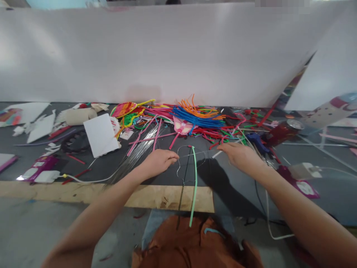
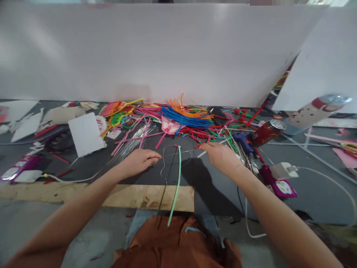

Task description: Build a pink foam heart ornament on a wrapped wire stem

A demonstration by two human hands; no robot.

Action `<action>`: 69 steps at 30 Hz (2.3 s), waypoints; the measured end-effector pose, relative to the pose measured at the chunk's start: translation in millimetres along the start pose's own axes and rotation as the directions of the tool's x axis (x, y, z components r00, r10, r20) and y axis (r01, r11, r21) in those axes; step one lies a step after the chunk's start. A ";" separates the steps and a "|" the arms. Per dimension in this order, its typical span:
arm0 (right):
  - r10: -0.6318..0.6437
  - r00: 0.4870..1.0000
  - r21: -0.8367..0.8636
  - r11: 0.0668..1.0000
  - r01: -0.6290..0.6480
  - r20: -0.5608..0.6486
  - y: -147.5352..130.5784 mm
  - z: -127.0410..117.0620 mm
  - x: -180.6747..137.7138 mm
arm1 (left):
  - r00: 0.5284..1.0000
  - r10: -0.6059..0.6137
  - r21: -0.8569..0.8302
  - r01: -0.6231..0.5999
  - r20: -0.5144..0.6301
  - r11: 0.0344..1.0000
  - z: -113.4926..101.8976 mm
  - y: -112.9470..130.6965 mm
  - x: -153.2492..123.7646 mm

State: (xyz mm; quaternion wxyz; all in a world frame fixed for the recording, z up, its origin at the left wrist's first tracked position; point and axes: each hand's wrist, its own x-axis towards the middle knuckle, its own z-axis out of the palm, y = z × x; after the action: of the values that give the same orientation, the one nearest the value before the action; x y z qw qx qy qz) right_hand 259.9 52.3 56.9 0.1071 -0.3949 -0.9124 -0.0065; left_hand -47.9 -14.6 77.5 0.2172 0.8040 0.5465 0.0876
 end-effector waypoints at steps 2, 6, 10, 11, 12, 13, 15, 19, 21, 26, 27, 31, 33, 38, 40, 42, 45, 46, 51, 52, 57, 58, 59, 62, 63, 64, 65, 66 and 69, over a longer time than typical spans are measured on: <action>-0.022 0.999 0.028 0.999 0.023 -0.030 -1.4 1.3 1.0 | 1.000 -0.016 0.027 0.016 0.003 0.999 0.8 -4.7 2.8; -0.066 0.996 0.017 0.998 0.067 -0.058 -3.5 3.1 4.9 | 1.000 0.006 0.161 -0.010 0.027 0.987 5.4 -10.3 6.6; -0.130 0.991 -0.059 0.990 0.128 -0.041 -5.6 2.4 8.4 | 0.999 0.009 0.193 -0.019 0.053 0.981 7.6 -14.4 6.4; -0.142 0.989 -0.073 0.988 0.139 -0.034 -6.4 2.4 8.3 | 0.999 -0.002 0.185 -0.008 0.054 0.983 7.7 -15.5 5.9; -0.151 0.988 -0.081 0.986 0.148 -0.031 -7.4 2.7 7.9 | 0.998 -0.014 0.177 0.004 0.055 0.984 7.6 -16.4 5.3; -0.156 0.987 -0.081 0.985 0.153 -0.034 -8.4 3.1 7.2 | 0.998 -0.025 0.171 0.015 0.057 0.985 7.5 -17.0 4.6; -0.161 0.985 -0.070 0.985 0.157 -0.058 -10.5 3.8 5.1 | 0.997 -0.037 0.162 0.026 0.066 0.987 7.2 -16.8 2.6; -0.177 0.983 -0.055 0.983 0.174 -0.049 -13.4 2.1 1.2 | 0.991 -0.022 0.154 0.001 0.133 0.988 7.5 -11.8 -4.6; -0.173 0.984 -0.037 0.984 0.172 -0.032 -15.6 -0.6 -1.5 | 0.986 -0.020 0.144 -0.005 0.168 0.990 7.2 -10.8 -10.4; -0.017 0.978 0.036 0.999 0.025 -0.206 -47.0 0.2 -22.3 | 0.987 -0.146 -0.028 0.147 0.062 0.989 1.2 -23.5 -30.2; -0.070 0.982 0.095 0.992 0.088 -0.173 -59.4 3.7 -29.0 | 0.982 -0.189 -0.079 0.190 0.022 0.979 0.6 -26.7 -34.9; -0.372 0.925 0.317 0.889 0.330 0.082 -108.6 26.1 -53.8 | 0.917 -0.395 -0.330 0.358 -0.050 0.874 9.6 -27.7 -52.9; -0.372 0.921 0.332 0.888 0.318 0.113 -118.9 37.2 -60.2 | 0.905 -0.426 -0.452 0.381 0.003 0.806 20.7 -18.9 -59.5; -0.375 0.927 0.321 0.879 0.352 0.012 -101.3 49.3 -61.6 | 0.914 -0.386 -0.619 0.375 0.124 0.690 50.3 12.9 -66.0; -0.375 0.927 0.308 0.880 0.361 -0.014 -91.2 48.5 -62.1 | 0.919 -0.361 -0.695 0.363 0.158 0.620 58.4 22.4 -65.2; -0.371 0.928 0.293 0.885 0.361 -0.024 -84.4 47.1 -64.1 | 0.920 -0.357 -0.751 0.351 0.164 0.559 64.7 28.6 -62.4; -0.357 0.932 0.292 0.886 0.360 -0.067 -78.3 46.2 -68.2 | 0.920 -0.354 -0.838 0.322 0.167 0.441 73.4 32.7 -55.1; -0.339 0.936 0.292 0.890 0.350 -0.090 -76.7 46.1 -69.4 | 0.923 -0.345 -0.860 0.312 0.173 0.404 76.4 33.2 -52.2; -0.277 0.952 0.374 0.876 0.306 -0.132 -64.2 40.6 -68.6 | 0.926 -0.322 -0.874 0.314 0.196 0.370 84.5 32.3 -38.9; -0.277 0.952 0.400 0.864 0.305 -0.127 -59.8 38.0 -66.5 | 0.920 -0.331 -0.869 0.330 0.208 0.370 83.5 31.1 -37.0; -0.049 0.987 0.345 0.933 0.100 -0.154 -28.5 24.2 -49.1 | 0.893 -0.394 -0.792 0.397 0.217 0.464 68.7 13.7 -31.4; -0.024 0.986 0.314 0.946 0.075 -0.162 -23.0 21.4 -44.5 | 0.892 -0.409 -0.764 0.398 0.193 0.507 64.5 8.6 -30.3; -0.013 0.984 0.293 0.954 0.065 -0.176 -18.8 18.4 -39.4 | 0.891 -0.425 -0.729 0.397 0.160 0.558 59.9 3.9 -28.7; -0.018 0.965 0.261 0.961 0.089 -0.261 -15.6 6.4 -18.5 | 0.920 -0.381 -0.549 0.365 0.090 0.752 41.7 -4.4 -19.6; -0.029 0.956 0.244 0.964 0.104 -0.293 -16.9 1.8 -9.7 | 0.938 -0.338 -0.456 0.332 0.070 0.826 34.3 -4.7 -14.9; -0.054 0.944 0.218 0.967 0.130 -0.325 -18.5 -2.7 -0.2 | 0.955 -0.294 -0.347 0.291 0.046 0.892 26.6 -4.1 -9.4; -0.096 0.944 0.182 0.970 0.160 -0.317 -19.7 -6.6 9.5 | 0.968 -0.249 -0.238 0.250 0.034 0.938 18.9 -2.9 -3.3; -0.142 0.946 0.145 0.971 0.191 -0.292 -20.2 -9.4 19.0 | 0.975 -0.222 -0.157 0.222 0.019 0.962 11.8 -1.9 3.2; -0.222 0.959 0.030 0.972 0.231 -0.174 -13.6 -9.8 41.6 | 0.984 -0.176 0.032 0.177 -0.011 0.984 -3.6 -2.9 22.2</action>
State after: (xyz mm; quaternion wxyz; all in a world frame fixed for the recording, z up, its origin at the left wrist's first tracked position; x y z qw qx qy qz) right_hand 224.3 71.9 75.8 0.1929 -0.2830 -0.9391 -0.0293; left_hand -43.1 7.6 77.2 0.2088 0.7555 0.6179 0.0623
